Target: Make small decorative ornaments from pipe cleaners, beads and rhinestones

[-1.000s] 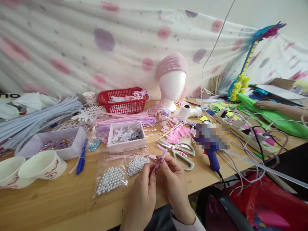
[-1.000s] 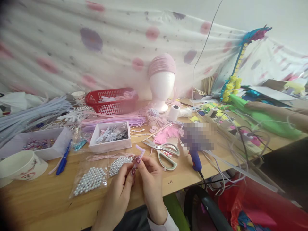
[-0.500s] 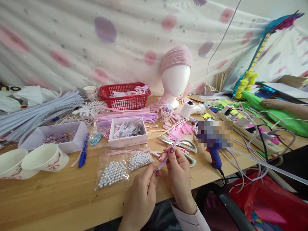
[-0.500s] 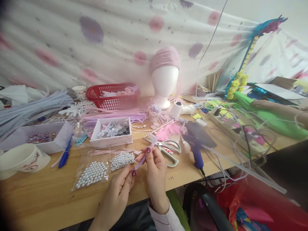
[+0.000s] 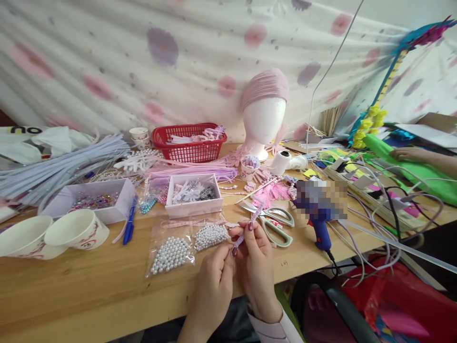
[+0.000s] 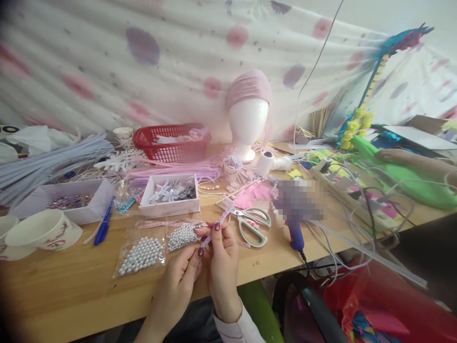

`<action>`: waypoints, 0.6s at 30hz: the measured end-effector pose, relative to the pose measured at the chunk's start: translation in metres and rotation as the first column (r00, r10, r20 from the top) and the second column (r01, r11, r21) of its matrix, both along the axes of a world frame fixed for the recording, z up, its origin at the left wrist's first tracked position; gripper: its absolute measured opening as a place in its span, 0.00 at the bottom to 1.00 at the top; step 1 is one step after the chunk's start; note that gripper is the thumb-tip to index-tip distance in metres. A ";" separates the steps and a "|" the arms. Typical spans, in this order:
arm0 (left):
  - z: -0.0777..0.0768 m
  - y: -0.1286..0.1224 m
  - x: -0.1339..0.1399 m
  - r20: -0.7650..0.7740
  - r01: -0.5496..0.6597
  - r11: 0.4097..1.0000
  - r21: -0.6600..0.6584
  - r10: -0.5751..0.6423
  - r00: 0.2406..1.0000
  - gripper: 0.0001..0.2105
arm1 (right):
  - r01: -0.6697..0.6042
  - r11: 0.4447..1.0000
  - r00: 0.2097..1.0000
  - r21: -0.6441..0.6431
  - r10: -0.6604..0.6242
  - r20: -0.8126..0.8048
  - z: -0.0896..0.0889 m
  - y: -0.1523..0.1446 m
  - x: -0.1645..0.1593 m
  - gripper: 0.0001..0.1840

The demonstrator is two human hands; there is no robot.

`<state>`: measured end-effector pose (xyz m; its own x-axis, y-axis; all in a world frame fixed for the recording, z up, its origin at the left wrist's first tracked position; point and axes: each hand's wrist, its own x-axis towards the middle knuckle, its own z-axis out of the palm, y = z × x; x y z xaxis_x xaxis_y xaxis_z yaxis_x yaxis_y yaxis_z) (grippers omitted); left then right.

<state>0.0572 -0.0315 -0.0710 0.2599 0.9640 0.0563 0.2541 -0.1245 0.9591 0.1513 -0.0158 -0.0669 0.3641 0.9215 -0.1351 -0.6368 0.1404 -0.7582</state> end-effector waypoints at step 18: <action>0.019 0.013 0.002 0.303 0.128 0.976 -0.176 -0.070 0.950 0.13 | -0.119 0.992 0.991 -0.047 0.115 -0.063 0.010 0.000 0.016 0.15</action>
